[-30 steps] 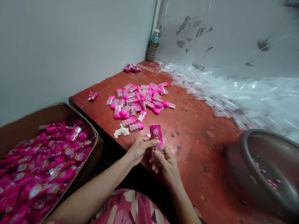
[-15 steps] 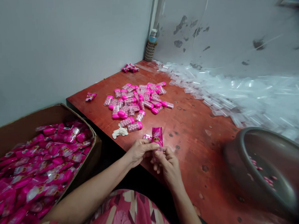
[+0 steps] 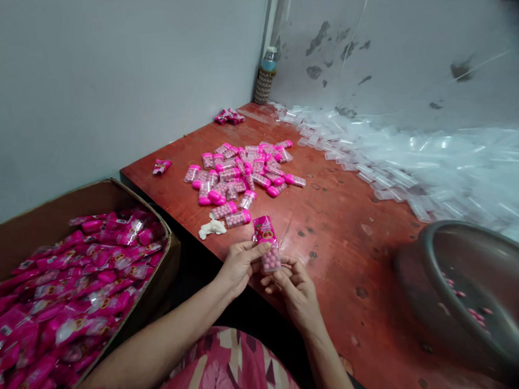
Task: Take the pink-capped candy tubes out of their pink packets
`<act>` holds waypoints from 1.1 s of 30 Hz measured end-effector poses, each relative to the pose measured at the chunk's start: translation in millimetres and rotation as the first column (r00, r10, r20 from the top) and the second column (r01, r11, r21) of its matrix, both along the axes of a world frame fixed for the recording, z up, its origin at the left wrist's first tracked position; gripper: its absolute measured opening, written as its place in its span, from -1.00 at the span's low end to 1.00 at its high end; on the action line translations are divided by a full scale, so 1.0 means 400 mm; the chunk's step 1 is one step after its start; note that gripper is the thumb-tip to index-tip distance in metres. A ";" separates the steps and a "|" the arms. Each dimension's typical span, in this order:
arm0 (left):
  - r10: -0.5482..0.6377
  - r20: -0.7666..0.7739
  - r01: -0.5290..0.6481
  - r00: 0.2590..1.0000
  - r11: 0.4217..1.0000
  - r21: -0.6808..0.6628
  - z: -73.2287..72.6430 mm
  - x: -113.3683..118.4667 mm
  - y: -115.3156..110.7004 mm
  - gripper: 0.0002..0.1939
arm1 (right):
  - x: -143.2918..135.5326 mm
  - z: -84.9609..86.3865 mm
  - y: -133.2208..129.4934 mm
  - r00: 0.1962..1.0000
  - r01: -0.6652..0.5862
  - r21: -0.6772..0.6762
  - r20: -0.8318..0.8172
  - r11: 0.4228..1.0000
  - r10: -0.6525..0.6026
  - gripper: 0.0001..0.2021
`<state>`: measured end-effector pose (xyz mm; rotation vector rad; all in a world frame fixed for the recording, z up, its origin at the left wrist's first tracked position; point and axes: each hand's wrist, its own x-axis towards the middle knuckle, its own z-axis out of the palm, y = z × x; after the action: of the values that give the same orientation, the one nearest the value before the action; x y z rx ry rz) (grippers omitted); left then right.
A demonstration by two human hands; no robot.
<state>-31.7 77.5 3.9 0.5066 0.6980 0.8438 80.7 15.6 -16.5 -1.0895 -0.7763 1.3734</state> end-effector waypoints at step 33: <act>0.535 -0.582 0.288 0.613 0.535 0.794 -0.086 -0.047 0.027 -0.77 | 0.034 0.010 0.053 0.924 0.163 -0.010 0.352 0.987 -0.149 -0.81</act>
<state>-50.3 88.3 -30.7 1.8687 1.1371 1.0985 94.4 36.8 -12.4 -1.4197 -0.8994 1.0754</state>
